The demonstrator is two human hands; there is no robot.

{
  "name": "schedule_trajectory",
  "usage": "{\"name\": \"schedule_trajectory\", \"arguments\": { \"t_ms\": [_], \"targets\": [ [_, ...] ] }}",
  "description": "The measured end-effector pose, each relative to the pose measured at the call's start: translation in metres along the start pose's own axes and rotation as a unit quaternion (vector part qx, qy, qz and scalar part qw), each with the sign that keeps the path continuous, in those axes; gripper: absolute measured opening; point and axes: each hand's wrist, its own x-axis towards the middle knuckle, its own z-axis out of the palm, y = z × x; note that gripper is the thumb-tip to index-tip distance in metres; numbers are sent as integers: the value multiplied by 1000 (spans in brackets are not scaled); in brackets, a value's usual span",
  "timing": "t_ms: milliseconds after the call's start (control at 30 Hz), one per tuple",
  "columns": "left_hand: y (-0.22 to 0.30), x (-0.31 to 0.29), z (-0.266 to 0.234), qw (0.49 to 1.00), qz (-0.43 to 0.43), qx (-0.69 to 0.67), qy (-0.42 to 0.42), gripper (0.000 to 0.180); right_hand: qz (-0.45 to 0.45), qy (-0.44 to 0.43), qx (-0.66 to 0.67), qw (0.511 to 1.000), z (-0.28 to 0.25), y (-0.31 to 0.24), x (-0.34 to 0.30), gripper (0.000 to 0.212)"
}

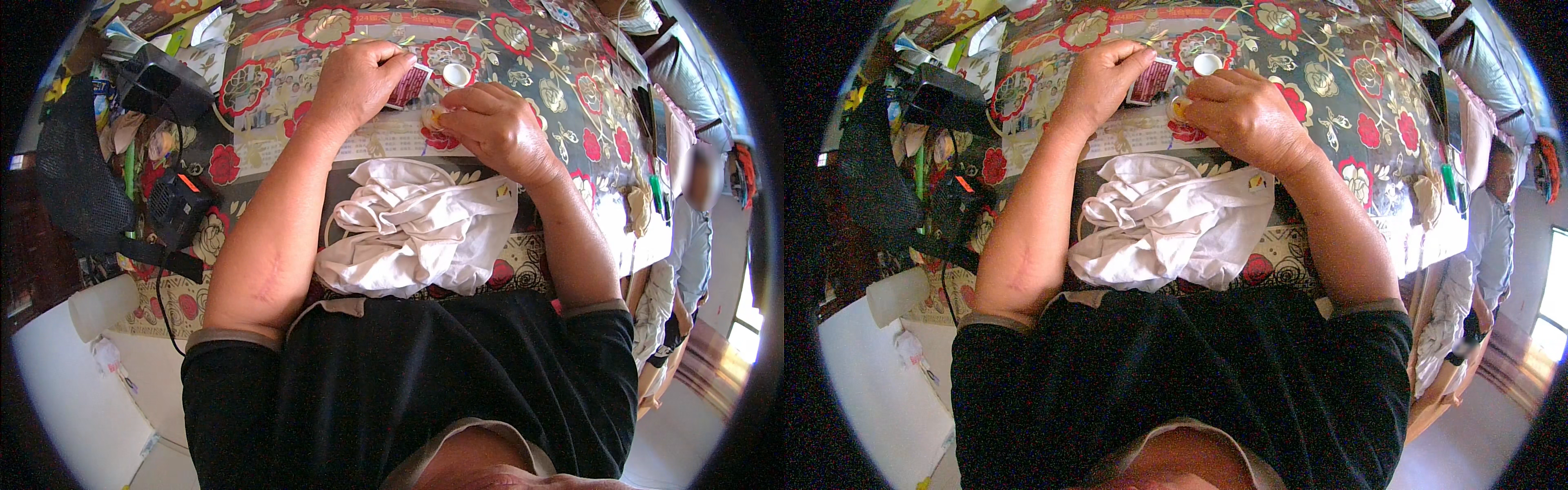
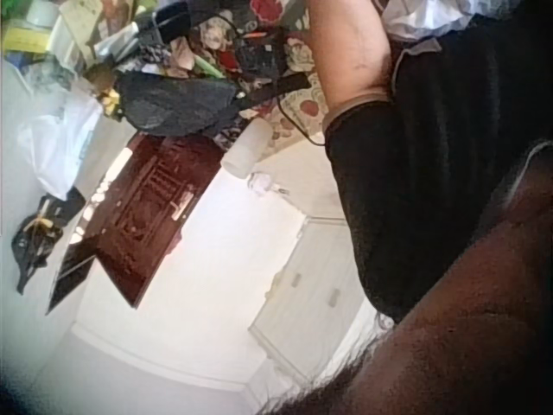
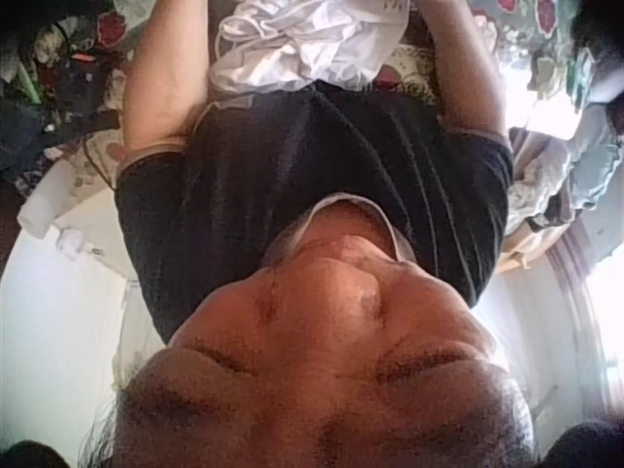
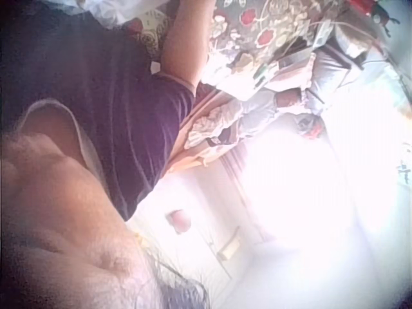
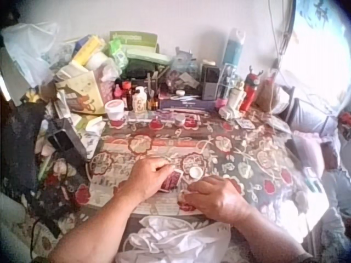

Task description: The person applies glue from a small bottle to the back of a sticker and then places it onto a white cloth. They repeat this process with additional stickers, handling each one individually.

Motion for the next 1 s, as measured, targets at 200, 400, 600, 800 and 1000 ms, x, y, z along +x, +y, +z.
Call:
{"name": "schedule_trajectory", "arguments": {
  "t_ms": [200,400,600,800,1000],
  "targets": [
    [0,0,0,1000,-14,-20,0,25,11,-2,8,1000,-2,1,2,14],
    [4,1,-2,999,-43,-23,-5,25,149,-16,48,988,-11,4,1,29],
    [-2,1,0,1000,-22,-14,11,24,213,47,54,974,-19,22,-4,50],
    [-5,3,1,993,-70,-97,15,24,285,26,65,956,-24,40,-15,58],
    [-4,3,0,991,-83,-104,17,21,299,41,75,950,-28,44,-18,54]
  ]
}}
